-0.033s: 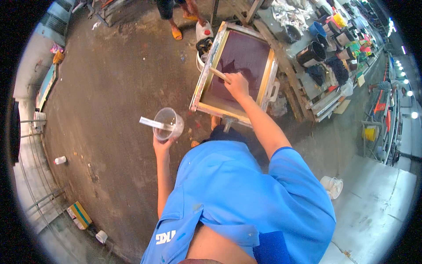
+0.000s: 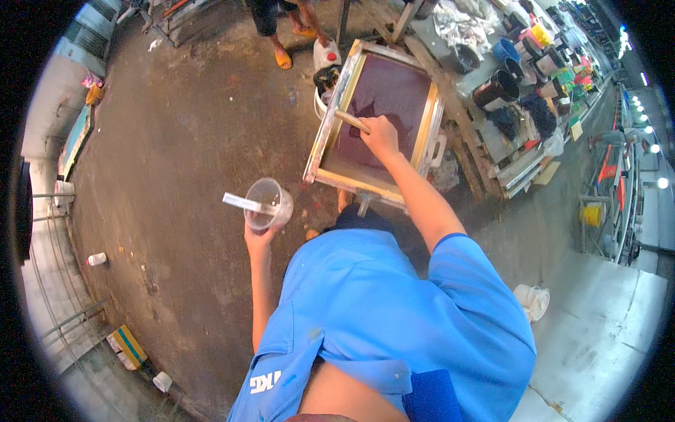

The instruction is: The person uses a squeegee to pull dark ink across a screen printing frame placed over a garment on a conveyor. They then move to a prep station to pour more ink onto the screen and spread it evenly with the squeegee.

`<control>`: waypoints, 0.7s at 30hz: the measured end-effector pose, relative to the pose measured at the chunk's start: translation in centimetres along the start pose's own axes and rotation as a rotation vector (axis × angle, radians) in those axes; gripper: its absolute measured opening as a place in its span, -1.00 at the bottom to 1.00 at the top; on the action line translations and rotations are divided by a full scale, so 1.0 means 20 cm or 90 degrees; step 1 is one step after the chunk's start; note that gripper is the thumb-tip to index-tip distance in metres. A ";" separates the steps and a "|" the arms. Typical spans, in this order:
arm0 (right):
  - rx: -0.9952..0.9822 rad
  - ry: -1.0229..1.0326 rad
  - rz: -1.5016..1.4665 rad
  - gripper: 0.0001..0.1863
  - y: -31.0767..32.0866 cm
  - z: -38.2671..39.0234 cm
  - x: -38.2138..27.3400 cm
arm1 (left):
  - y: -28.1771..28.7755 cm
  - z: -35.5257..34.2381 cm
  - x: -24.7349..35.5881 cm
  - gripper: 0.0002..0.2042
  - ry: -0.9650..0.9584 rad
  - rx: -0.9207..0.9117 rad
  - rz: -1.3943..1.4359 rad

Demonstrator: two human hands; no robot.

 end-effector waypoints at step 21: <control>-0.061 0.251 0.061 -0.63 -0.30 -0.21 0.14 | 0.03 0.03 0.03 -0.13 0.043 0.098 0.019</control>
Point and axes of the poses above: each hand's wrist, its own z-axis away from the middle knuckle, its own y-axis out of the back of the hand, x = y × z, the point moved 8 cm from there along -z, towards the middle knuckle, and after that the axes turned 10 degrees about z, right-handed, at the moved point
